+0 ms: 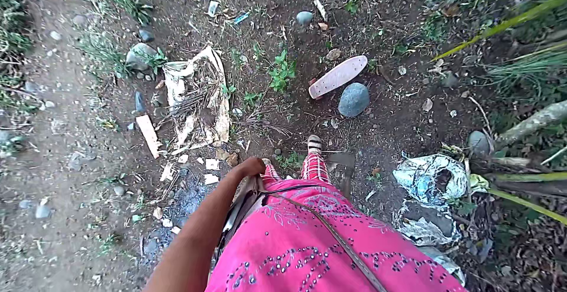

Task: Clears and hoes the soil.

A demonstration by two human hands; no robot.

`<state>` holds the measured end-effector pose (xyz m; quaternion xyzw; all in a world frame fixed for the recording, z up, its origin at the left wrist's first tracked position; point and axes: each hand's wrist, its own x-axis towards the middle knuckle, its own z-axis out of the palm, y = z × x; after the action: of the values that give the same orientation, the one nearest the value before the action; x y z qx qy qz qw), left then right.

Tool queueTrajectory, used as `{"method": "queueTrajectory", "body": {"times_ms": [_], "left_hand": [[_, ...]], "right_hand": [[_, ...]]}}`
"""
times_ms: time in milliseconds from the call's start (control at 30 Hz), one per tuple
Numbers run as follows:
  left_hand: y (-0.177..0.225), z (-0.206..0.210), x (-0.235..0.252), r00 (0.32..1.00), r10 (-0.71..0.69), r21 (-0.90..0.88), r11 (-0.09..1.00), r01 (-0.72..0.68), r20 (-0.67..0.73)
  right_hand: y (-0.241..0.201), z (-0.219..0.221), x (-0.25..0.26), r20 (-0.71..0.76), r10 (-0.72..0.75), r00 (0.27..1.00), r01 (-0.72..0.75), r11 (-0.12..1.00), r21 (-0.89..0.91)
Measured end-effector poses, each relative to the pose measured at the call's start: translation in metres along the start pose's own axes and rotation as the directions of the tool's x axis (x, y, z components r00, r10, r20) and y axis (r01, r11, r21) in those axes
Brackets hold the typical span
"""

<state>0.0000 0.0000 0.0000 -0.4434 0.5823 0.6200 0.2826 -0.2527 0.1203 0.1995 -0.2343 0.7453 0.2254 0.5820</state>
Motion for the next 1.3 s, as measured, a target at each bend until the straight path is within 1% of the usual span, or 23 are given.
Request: {"method": "queueTrajectory", "body": {"times_ms": [67,100,133,167,200,267,300,333,400,467,567,633,733,833,967,1000,1033,1067,1133,1167,1200,1233,1300], "left_hand": [[0.024,-0.005,0.024,0.999,-0.026,0.026,0.999,0.027,-0.035],[0.036,-0.006,0.042,0.998,-0.049,0.004,0.999,0.049,-0.049],[0.046,-0.001,0.063,0.994,-0.071,-0.074,0.995,0.065,-0.08],[0.058,0.005,0.087,0.987,-0.111,-0.229,0.97,0.082,-0.12],[0.075,0.011,0.112,0.972,-0.185,-0.448,0.888,0.103,-0.145],[0.124,0.026,0.156,0.934,-0.32,-0.745,0.659,0.102,-0.156],[0.149,0.033,0.176,0.927,-0.341,-0.768,0.632,0.105,-0.154],[0.172,0.041,0.193,0.928,-0.331,-0.706,0.698,0.121,-0.169],[0.197,0.066,0.216,0.945,-0.267,-0.444,0.882,0.16,-0.188],[0.204,0.087,0.225,0.946,-0.25,-0.24,0.95,0.199,-0.205],[0.19,0.103,0.237,0.887,-0.351,-0.218,0.93,0.295,-0.299],[0.177,0.115,0.247,0.809,-0.501,-0.318,0.855,0.409,-0.308],[0.154,0.135,0.267,0.677,-0.729,-0.435,0.643,0.631,-0.096],[0.138,0.146,0.284,0.578,-0.816,-0.432,0.529,0.73,-0.023],[0.137,0.144,0.287,0.574,-0.817,-0.408,0.541,0.736,-0.048],[0.135,0.146,0.288,0.565,-0.821,-0.402,0.545,0.735,-0.08],[0.135,0.147,0.29,0.555,-0.825,-0.393,0.548,0.738,-0.107],[0.135,0.148,0.292,0.551,-0.827,-0.386,0.547,0.743,-0.113],[0.136,0.149,0.292,0.55,-0.827,-0.359,0.553,0.752,-0.122],[0.136,0.149,0.291,0.552,-0.824,-0.348,0.559,0.753,-0.13],[0.135,0.15,0.292,0.555,-0.817,-0.336,0.573,0.747,-0.156],[0.133,0.15,0.293,0.561,-0.808,-0.328,0.587,0.74,-0.18],[0.138,0.147,0.29,0.578,-0.803,-0.334,0.589,0.735,-0.144]], "right_hand": [[0.045,-0.023,0.041,0.073,0.169,0.983,-0.177,0.976,0.129],[0.076,-0.02,0.075,-0.074,0.192,0.979,-0.171,0.958,0.232],[0.11,-0.005,0.125,-0.418,0.235,0.878,-0.085,0.934,0.347],[0.137,-0.032,0.164,-0.345,0.239,0.908,-0.095,0.917,0.387],[0.154,-0.068,0.201,-0.246,0.234,0.941,-0.126,0.914,0.387],[0.179,-0.12,0.275,-0.293,0.231,0.928,-0.136,0.94,0.311],[0.181,-0.149,0.303,-0.289,0.223,0.931,-0.149,0.955,0.257],[0.179,-0.179,0.326,-0.288,0.204,0.935,-0.149,0.968,0.204],[0.17,-0.227,0.357,-0.287,0.154,0.945,-0.128,0.986,0.107],[0.148,-0.259,0.385,-0.268,0.103,0.958,-0.089,0.994,0.062],[0.093,-0.279,0.434,-0.19,0.028,0.981,0.005,0.985,0.171],[0.047,-0.28,0.473,-0.125,-0.034,0.992,0.074,0.94,0.333],[-0.035,-0.283,0.537,-0.078,-0.1,0.992,0.126,0.836,0.534],[-0.115,-0.274,0.6,-0.173,-0.185,0.967,0.251,0.614,0.748],[-0.211,-0.238,0.666,-0.311,-0.311,0.898,0.376,0.176,0.91],[-0.227,-0.221,0.68,-0.323,-0.327,0.888,0.378,0.117,0.918],[-0.233,-0.196,0.696,-0.306,-0.337,0.89,0.369,0.141,0.919],[-0.225,-0.164,0.714,-0.258,-0.336,0.906,0.348,0.243,0.905],[-0.17,-0.091,0.749,-0.074,-0.273,0.959,0.223,0.571,0.79],[-0.143,-0.069,0.757,0.013,-0.208,0.978,0.14,0.701,0.7],[-0.129,-0.062,0.757,0.059,-0.149,0.987,0.079,0.774,0.628],[-0.125,-0.068,0.749,0.085,-0.109,0.99,0.035,0.792,0.609],[-0.119,-0.101,0.722,0.077,-0.088,0.993,0.014,0.743,0.669]]}}
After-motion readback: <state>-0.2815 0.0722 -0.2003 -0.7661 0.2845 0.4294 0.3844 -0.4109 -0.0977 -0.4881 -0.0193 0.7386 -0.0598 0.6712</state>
